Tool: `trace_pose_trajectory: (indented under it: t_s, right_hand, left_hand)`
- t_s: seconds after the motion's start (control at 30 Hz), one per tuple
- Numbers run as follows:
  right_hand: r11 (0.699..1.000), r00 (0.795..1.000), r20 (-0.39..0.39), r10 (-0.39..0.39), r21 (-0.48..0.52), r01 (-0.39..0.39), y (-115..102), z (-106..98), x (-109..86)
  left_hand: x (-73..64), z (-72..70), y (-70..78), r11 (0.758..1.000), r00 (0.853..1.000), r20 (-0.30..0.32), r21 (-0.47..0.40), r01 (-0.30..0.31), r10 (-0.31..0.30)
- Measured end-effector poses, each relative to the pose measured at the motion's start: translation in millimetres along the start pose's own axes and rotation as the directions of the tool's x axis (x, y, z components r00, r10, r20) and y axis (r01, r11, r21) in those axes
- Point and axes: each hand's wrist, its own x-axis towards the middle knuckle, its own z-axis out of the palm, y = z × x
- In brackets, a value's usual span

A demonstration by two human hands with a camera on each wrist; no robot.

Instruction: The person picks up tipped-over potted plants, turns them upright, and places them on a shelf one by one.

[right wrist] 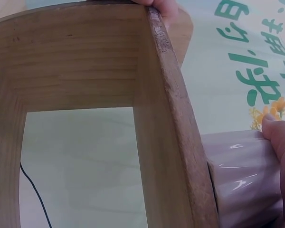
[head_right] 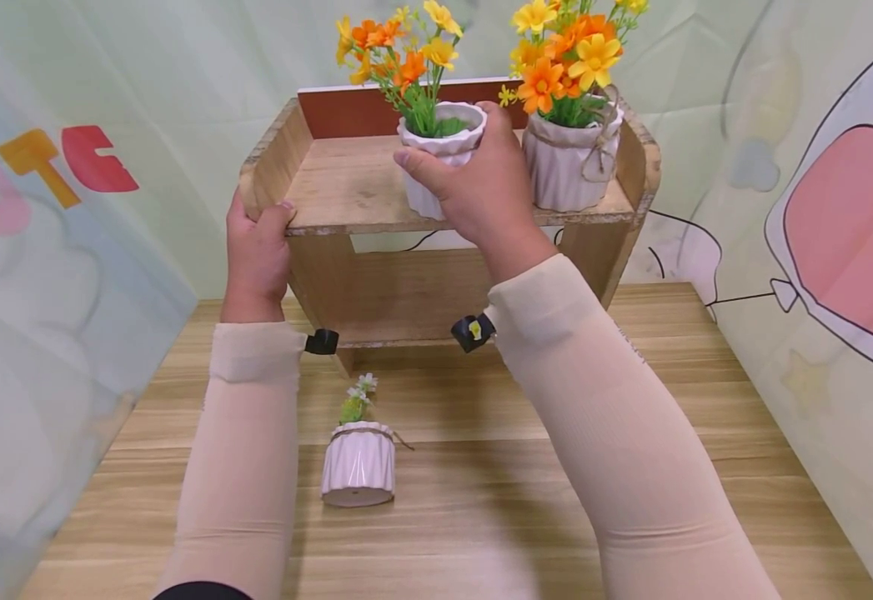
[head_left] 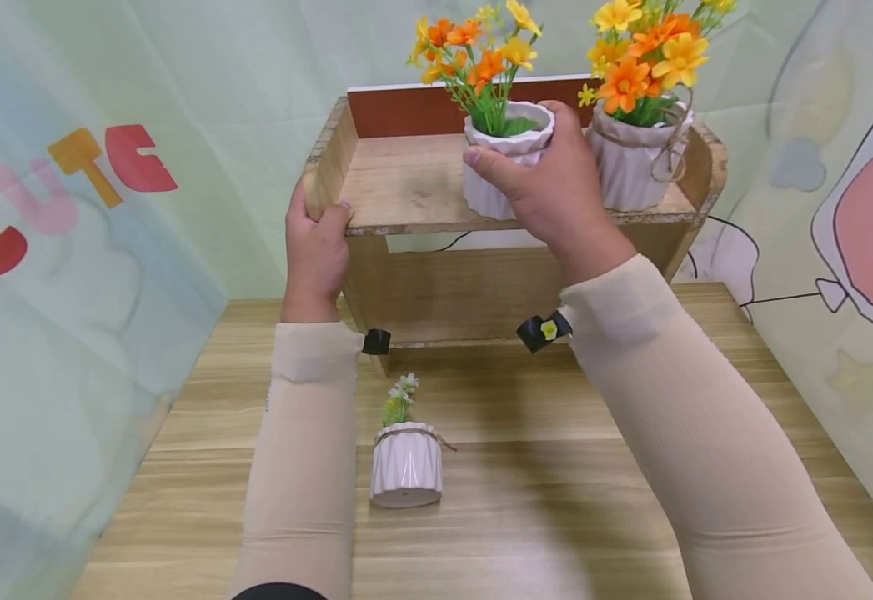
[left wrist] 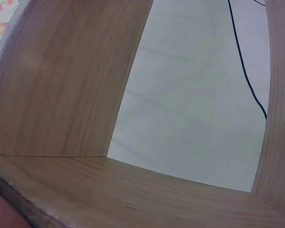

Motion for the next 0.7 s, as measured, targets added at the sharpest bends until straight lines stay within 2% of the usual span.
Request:
trace_pose_trajectory:
  t_s: [0.7]
  right_hand:
    - [1.0, 1.0, 0.004, 0.013, -0.002, -0.013, -0.3, 0.1, 2.4]
  left_hand:
    - [-1.7, -0.8, -2.0, 1.0, 1.0, -0.008, 0.003, -0.011, 0.011]
